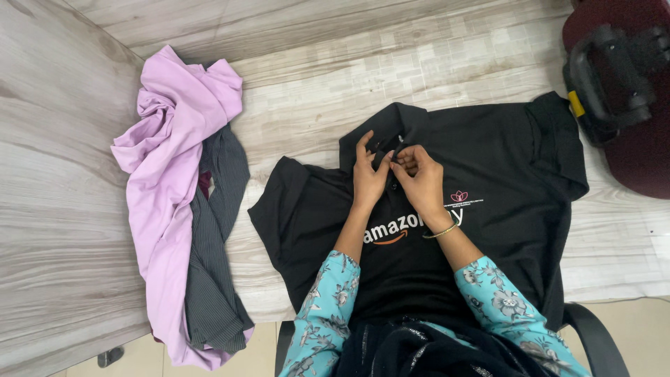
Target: The person folds a light blue collared shirt and a black polo shirt, then places them into a suitcase with other garments.
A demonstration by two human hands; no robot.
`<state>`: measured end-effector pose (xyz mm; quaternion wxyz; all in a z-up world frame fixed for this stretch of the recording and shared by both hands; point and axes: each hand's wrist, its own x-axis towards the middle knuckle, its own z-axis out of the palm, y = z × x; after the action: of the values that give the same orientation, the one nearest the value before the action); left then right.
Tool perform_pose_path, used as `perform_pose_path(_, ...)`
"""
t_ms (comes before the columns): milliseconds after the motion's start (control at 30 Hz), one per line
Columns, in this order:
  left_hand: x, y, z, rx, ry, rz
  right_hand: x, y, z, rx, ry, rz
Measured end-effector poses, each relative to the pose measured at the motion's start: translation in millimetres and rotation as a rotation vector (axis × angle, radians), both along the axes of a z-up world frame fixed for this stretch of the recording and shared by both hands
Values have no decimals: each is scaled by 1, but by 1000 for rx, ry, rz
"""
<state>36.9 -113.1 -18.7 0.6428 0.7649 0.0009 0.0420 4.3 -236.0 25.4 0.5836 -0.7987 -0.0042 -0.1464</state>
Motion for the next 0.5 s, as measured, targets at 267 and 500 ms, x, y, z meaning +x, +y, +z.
perform_pose_path(267,-1,15,-5,82,-77,-182,-10,-9,-15,30,86,-57)
perform_pose_path(500,-3,27,-1,36,49,-326,-7,-13,-33,115,74,-33)
